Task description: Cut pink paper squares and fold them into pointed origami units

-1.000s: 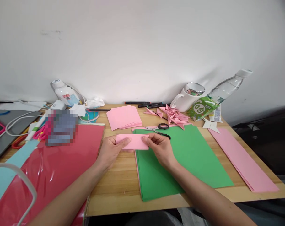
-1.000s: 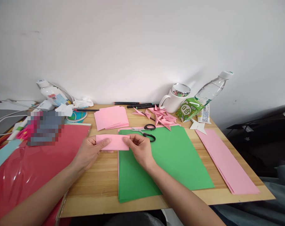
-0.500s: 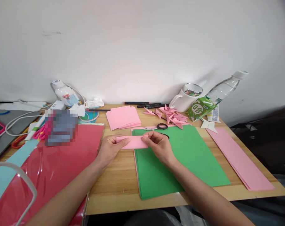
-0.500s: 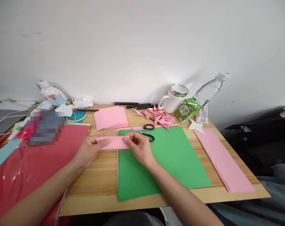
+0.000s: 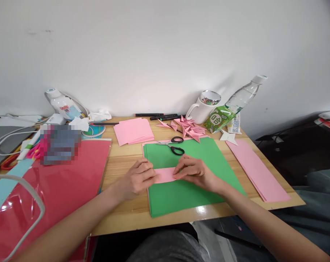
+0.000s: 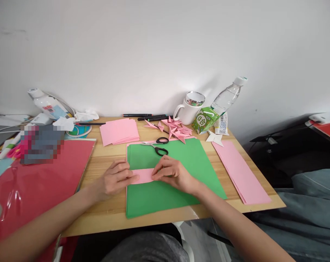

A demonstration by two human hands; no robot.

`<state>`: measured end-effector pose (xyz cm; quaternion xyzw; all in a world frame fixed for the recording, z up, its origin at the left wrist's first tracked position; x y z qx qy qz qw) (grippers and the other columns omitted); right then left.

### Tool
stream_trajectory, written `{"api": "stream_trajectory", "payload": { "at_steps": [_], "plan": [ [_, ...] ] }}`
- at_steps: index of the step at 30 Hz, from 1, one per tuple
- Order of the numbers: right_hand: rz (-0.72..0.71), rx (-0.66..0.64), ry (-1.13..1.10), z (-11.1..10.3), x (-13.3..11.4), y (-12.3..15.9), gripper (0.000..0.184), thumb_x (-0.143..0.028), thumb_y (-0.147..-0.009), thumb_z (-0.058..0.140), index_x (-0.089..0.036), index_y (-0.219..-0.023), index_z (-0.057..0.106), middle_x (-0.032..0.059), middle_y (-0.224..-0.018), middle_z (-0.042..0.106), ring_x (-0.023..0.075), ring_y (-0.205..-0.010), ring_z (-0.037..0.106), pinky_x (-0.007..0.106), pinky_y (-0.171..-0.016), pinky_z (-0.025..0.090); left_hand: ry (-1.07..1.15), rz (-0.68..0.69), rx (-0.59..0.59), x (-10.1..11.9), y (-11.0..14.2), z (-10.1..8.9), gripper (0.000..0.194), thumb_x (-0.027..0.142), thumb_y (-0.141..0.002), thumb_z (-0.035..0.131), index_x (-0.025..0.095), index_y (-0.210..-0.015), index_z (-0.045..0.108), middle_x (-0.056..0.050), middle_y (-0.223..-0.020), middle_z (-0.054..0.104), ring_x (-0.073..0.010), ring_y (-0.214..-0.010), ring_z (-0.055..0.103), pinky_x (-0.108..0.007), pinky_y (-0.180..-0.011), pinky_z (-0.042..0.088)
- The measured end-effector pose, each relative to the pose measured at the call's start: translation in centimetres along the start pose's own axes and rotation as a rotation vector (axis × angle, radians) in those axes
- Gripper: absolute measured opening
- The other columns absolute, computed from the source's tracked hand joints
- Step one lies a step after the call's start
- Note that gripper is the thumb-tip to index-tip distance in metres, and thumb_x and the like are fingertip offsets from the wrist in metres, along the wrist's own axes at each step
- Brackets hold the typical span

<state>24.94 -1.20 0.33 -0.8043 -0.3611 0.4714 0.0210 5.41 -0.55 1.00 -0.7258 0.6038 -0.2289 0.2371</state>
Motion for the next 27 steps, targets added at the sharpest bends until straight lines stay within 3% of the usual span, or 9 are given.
{"api": "stream_trajectory", "payload": {
  "at_steps": [4,7,15,19,23,27],
  "plan": [
    [-0.169,-0.078,0.258,1.2,-0.2,1.4,0.023,-0.012,-0.093,0.047,-0.016,-0.096,0.069,0.0091,-0.095,0.069,0.0162,-0.083,0.057,0.029,-0.069,0.046,-0.093,0.092,-0.128,0.8,0.2,0.8,0.02,0.007,-0.094,0.042,0.012,-0.098,0.061,-0.002,-0.074,0.062,-0.015,-0.082,0.053,-0.03,-0.083,0.043],
    [-0.232,-0.104,0.355,1.7,-0.2,1.8,0.024,-0.011,-0.094,0.044,-0.015,-0.096,0.067,0.0086,-0.096,0.069,0.0162,-0.083,0.056,0.028,-0.069,0.046,-0.069,0.087,-0.203,0.8,0.0,1.0,0.018,0.009,-0.095,0.042,0.013,-0.094,0.06,-0.002,-0.074,0.062,-0.0146,-0.078,0.054,-0.028,-0.076,0.043],
    [-0.237,-0.275,0.466,1.7,-0.4,1.8,0.028,-0.016,-0.097,0.037,-0.014,-0.101,0.065,0.009,-0.102,0.067,0.0165,-0.089,0.055,0.028,-0.07,0.046,-0.034,0.139,-0.417,1.3,-0.7,1.3,0.032,0.01,-0.097,0.034,0.013,-0.082,0.062,-0.003,-0.081,0.061,-0.015,-0.076,0.053,-0.03,-0.076,0.039],
    [-0.233,-0.364,0.557,1.7,-0.7,1.9,0.03,-0.017,-0.098,0.035,-0.014,-0.106,0.064,0.009,-0.105,0.066,0.018,-0.094,0.053,0.029,-0.071,0.046,-0.084,0.151,-0.503,1.8,-0.6,1.5,0.024,0.013,-0.094,0.045,0.013,-0.079,0.063,-0.005,-0.086,0.061,-0.0178,-0.082,0.051,-0.033,-0.077,0.035],
    [-0.255,-0.412,0.681,2.3,-2.3,2.1,0.029,-0.016,-0.098,0.035,-0.01,-0.105,0.063,0.0116,-0.103,0.063,0.021,-0.104,0.049,0.032,-0.077,0.046,-0.148,0.049,-0.594,2.2,-0.6,1.5,0.011,0.013,-0.087,0.056,0.013,-0.082,0.065,-0.007,-0.089,0.062,-0.0202,-0.086,0.051,-0.034,-0.075,0.032],
    [-0.175,-0.472,0.869,3.9,-4.3,2.1,0.024,-0.01,-0.094,0.038,-0.008,-0.09,0.062,0.0133,-0.091,0.06,0.0207,-0.085,0.052,0.034,-0.071,0.047,-0.176,-0.026,-0.661,2.7,-0.3,1.6,0.012,0.007,-0.083,0.056,0.013,-0.087,0.066,-0.008,-0.092,0.062,-0.0215,-0.09,0.052,-0.033,-0.074,0.033]
  ]
}}
Point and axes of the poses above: each hand's wrist, its own y-axis away from the middle knuckle, its own z-axis out of the palm, x = y × z, the point moved 5 cm from there along -y, towards the middle knuckle
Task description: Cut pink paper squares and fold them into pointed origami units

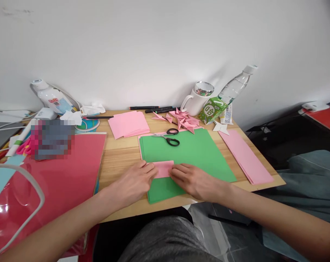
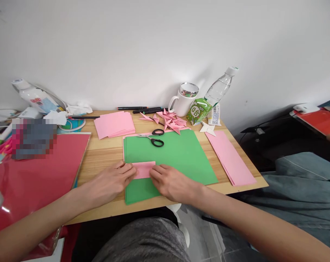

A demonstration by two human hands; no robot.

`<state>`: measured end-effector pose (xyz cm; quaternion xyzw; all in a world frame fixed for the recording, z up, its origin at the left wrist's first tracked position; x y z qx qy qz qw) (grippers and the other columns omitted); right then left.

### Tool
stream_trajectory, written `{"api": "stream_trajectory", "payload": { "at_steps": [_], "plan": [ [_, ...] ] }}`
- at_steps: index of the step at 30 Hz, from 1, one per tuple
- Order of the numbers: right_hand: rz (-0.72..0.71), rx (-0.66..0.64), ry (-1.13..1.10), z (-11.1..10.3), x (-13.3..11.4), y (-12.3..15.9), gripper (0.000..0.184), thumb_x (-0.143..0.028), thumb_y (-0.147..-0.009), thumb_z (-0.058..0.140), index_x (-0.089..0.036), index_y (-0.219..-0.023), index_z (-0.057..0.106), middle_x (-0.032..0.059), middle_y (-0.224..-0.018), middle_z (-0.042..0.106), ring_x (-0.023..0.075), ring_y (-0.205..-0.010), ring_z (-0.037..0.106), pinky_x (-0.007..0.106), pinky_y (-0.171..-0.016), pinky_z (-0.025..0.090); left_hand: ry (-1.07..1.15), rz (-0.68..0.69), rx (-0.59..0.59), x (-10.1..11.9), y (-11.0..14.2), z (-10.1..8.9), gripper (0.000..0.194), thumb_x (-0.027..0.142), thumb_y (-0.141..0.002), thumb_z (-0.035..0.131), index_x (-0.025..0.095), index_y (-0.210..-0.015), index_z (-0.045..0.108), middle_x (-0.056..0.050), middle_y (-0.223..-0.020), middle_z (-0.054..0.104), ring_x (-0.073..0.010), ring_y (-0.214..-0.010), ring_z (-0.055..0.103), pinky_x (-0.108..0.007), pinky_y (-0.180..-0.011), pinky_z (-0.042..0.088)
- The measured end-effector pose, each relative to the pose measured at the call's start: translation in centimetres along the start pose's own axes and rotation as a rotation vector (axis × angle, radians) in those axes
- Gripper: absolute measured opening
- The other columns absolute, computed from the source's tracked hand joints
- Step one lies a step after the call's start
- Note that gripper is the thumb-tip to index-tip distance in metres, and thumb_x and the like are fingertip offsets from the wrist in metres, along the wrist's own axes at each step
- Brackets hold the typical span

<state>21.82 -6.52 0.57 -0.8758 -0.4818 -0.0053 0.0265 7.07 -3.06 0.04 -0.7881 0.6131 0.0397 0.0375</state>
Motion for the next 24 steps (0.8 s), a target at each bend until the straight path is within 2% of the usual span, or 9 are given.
{"api": "stream_trajectory", "payload": {
  "at_steps": [3,5,7,9,11,14,16,20,24],
  "plan": [
    [0.101,-0.084,0.17,0.5,-1.8,-0.6,0.018,-0.004,-0.086,0.043,-0.009,-0.083,0.06,0.0126,-0.081,0.058,0.0217,-0.074,0.052,0.033,-0.061,0.046,0.041,-0.025,-0.041,0.0,0.3,0.3,0.02,0.005,-0.084,0.051,0.012,-0.096,0.064,-0.008,-0.099,0.062,-0.0216,-0.097,0.053,-0.033,-0.08,0.037],
    [0.203,-0.068,0.252,1.2,-2.7,-0.8,0.02,-0.001,-0.082,0.043,-0.008,-0.09,0.06,0.0124,-0.081,0.058,0.0211,-0.07,0.052,0.031,-0.055,0.044,0.075,-0.017,-0.058,-0.2,0.4,0.6,0.024,0.005,-0.087,0.047,0.012,-0.104,0.062,-0.008,-0.105,0.062,-0.0209,-0.102,0.054,-0.032,-0.086,0.039],
    [0.276,0.005,0.309,1.9,-3.7,-1.0,0.032,-0.004,-0.083,0.042,-0.004,-0.112,0.055,0.0156,-0.089,0.06,0.023,-0.078,0.055,0.033,-0.062,0.048,0.102,-0.001,-0.052,-0.3,0.5,0.9,0.028,0.006,-0.089,0.044,0.011,-0.112,0.059,-0.009,-0.11,0.062,-0.0207,-0.106,0.054,-0.031,-0.093,0.039],
    [0.324,0.112,0.34,2.2,-4.6,-1.3,0.037,-0.004,-0.082,0.04,0.001,-0.116,0.053,0.0223,-0.1,0.06,0.0274,-0.093,0.055,0.038,-0.074,0.05,0.127,0.0,-0.039,-0.4,0.5,1.1,0.029,0.008,-0.091,0.041,0.01,-0.115,0.057,-0.01,-0.11,0.062,-0.0208,-0.107,0.054,-0.032,-0.094,0.041],
    [0.414,0.113,0.324,2.5,-4.9,-1.8,0.035,-0.001,-0.078,0.04,0.002,-0.108,0.057,0.0241,-0.099,0.059,0.0298,-0.094,0.056,0.04,-0.073,0.051,0.136,-0.013,-0.028,-0.4,0.4,1.3,0.028,0.008,-0.091,0.04,0.01,-0.113,0.057,-0.011,-0.108,0.062,-0.0215,-0.104,0.056,-0.033,-0.09,0.044],
    [0.52,0.064,0.274,2.2,-4.7,-3.0,0.03,0.004,-0.07,0.041,-0.003,-0.088,0.064,0.0151,-0.076,0.057,0.0245,-0.07,0.055,0.036,-0.054,0.05,0.117,-0.09,0.011,-0.3,0.1,1.1,0.025,0.006,-0.09,0.04,0.01,-0.107,0.059,-0.011,-0.105,0.062,-0.0213,-0.097,0.058,-0.033,-0.082,0.047],
    [0.532,0.08,0.265,1.7,-4.5,-3.8,0.028,0.005,-0.069,0.041,-0.003,-0.08,0.065,0.0145,-0.072,0.056,0.024,-0.068,0.055,0.034,-0.05,0.05,0.066,-0.133,0.039,0.0,-0.1,0.9,0.025,0.004,-0.088,0.042,0.008,-0.105,0.06,-0.012,-0.103,0.063,-0.0215,-0.094,0.06,-0.033,-0.08,0.048],
    [0.561,0.161,0.316,1.2,-4.4,-4.6,0.034,0.004,-0.073,0.039,0.001,-0.096,0.064,0.0256,-0.098,0.062,0.0273,-0.086,0.059,0.031,-0.053,0.055,-0.162,-0.077,0.064,1.7,-0.4,0.9,0.028,0.002,-0.08,0.049,0.003,-0.103,0.065,-0.019,-0.108,0.065,-0.0291,-0.104,0.059,-0.04,-0.089,0.046],
    [0.624,0.177,0.314,1.5,-4.5,-4.4,0.046,0.006,-0.073,0.038,0.004,-0.115,0.057,0.0271,-0.107,0.063,0.0283,-0.094,0.06,0.027,-0.05,0.055,-0.218,-0.087,0.117,2.6,-0.1,1.3,0.029,0.012,-0.08,0.052,0.003,-0.102,0.068,-0.021,-0.123,0.061,-0.0333,-0.115,0.055,-0.045,-0.099,0.039]
  ]
}}
Point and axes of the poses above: each hand's wrist, its own y-axis away from the middle knuckle, its own z-axis out of the palm, x = y × z, the point moved 5 cm from there along -y, towards the middle knuckle
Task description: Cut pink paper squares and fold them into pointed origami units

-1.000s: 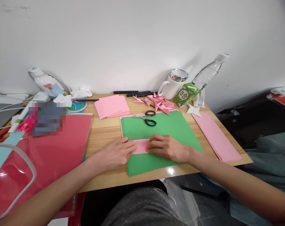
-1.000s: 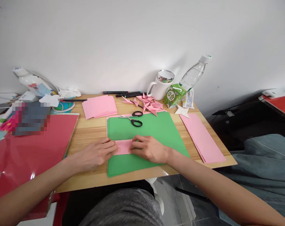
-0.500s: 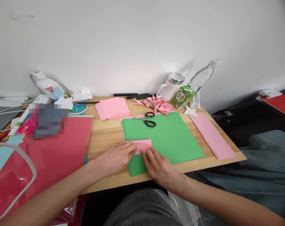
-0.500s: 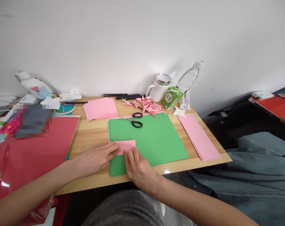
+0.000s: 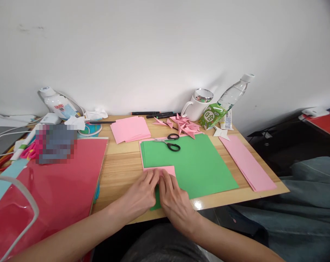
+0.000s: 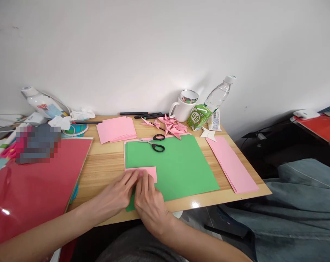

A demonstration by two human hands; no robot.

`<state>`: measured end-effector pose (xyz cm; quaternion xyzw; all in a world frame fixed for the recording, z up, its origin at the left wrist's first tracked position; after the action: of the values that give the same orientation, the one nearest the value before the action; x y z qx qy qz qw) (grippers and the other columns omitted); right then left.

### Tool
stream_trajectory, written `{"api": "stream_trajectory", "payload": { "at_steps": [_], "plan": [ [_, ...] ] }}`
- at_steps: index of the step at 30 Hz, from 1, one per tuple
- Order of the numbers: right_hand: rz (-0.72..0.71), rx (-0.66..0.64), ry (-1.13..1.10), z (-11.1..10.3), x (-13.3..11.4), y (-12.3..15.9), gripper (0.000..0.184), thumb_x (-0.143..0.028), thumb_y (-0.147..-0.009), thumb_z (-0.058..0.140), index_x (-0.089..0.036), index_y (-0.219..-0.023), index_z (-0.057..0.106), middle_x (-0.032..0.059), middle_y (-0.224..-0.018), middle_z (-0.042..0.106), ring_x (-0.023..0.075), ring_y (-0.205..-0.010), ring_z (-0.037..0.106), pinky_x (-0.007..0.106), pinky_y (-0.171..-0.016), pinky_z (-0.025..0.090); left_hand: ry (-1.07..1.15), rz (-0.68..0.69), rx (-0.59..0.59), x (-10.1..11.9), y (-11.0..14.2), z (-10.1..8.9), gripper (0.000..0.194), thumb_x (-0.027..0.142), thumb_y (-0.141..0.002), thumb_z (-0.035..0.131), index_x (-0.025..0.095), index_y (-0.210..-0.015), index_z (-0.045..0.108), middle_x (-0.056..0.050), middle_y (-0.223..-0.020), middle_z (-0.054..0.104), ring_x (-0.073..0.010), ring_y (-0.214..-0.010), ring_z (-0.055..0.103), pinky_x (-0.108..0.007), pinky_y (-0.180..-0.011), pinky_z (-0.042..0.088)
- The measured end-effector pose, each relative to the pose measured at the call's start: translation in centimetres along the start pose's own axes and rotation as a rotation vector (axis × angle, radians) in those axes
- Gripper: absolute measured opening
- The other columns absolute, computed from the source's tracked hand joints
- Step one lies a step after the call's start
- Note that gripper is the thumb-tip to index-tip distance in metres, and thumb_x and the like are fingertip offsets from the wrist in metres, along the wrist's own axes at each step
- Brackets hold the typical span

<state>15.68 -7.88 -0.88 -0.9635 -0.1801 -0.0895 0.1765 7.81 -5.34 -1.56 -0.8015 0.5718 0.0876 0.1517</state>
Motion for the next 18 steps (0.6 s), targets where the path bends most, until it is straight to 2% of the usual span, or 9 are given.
{"api": "stream_trajectory", "payload": {
  "at_steps": [3,7,10,13,16,18],
  "plan": [
    [0.019,0.018,-0.055,-0.1,0.1,-0.3,0.049,0.005,-0.073,0.038,0.002,-0.119,0.055,0.0275,-0.111,0.062,0.03,-0.097,0.059,0.033,-0.057,0.057,-0.007,-0.014,0.021,-0.1,0.2,0.2,0.035,0.008,-0.079,0.049,0.001,-0.11,0.065,-0.02,-0.122,0.062,-0.0316,-0.119,0.053,-0.044,-0.104,0.035],
    [0.079,0.021,-0.082,0.0,0.2,-1.2,0.048,0.006,-0.074,0.036,-0.002,-0.116,0.056,0.0276,-0.115,0.059,0.0305,-0.1,0.056,0.031,-0.051,0.054,0.022,-0.013,0.008,-0.6,0.2,0.2,0.038,0.005,-0.082,0.044,0.0,-0.115,0.061,-0.019,-0.118,0.065,-0.0277,-0.115,0.056,-0.041,-0.104,0.034],
    [0.135,-0.048,-0.061,0.6,0.2,-1.5,0.043,0.006,-0.074,0.039,-0.005,-0.111,0.058,0.0223,-0.103,0.061,0.0284,-0.09,0.057,0.029,-0.048,0.05,0.083,-0.042,-0.013,-1.1,0.0,0.2,0.036,0.006,-0.084,0.043,0.0,-0.116,0.059,-0.019,-0.119,0.064,-0.0271,-0.113,0.057,-0.038,-0.098,0.04],
    [0.121,-0.116,-0.035,1.1,0.2,-1.5,0.033,0.005,-0.074,0.043,-0.007,-0.1,0.061,0.0145,-0.086,0.057,0.0253,-0.079,0.056,0.03,-0.049,0.048,0.141,-0.064,-0.023,-1.4,0.0,0.3,0.031,0.007,-0.085,0.046,-0.001,-0.111,0.061,-0.02,-0.116,0.064,-0.0274,-0.109,0.058,-0.037,-0.093,0.042],
    [0.064,-0.112,0.018,1.1,0.7,-1.2,0.029,0.004,-0.075,0.042,-0.008,-0.093,0.06,0.0118,-0.081,0.053,0.0242,-0.075,0.054,0.031,-0.051,0.048,0.189,-0.055,-0.025,-1.6,0.2,0.5,0.028,0.008,-0.087,0.045,0.002,-0.109,0.062,-0.021,-0.118,0.063,-0.0265,-0.111,0.057,-0.037,-0.094,0.04],
    [0.074,-0.105,0.056,1.3,1.8,-0.8,0.028,0.006,-0.075,0.039,-0.009,-0.086,0.059,0.012,-0.079,0.052,0.0234,-0.072,0.052,0.03,-0.047,0.045,0.2,-0.057,-0.023,-1.7,0.4,0.6,0.03,0.009,-0.089,0.043,0.004,-0.113,0.06,-0.022,-0.122,0.061,-0.0261,-0.114,0.054,-0.037,-0.093,0.04]
  ]
}}
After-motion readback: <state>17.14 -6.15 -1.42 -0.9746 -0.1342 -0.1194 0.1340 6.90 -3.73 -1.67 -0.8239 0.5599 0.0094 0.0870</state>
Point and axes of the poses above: each hand's wrist, its own y-axis away from the middle knuckle, its own z-axis out of the palm, x = y × z, the point moved 5 cm from there along -y, towards the middle knuckle
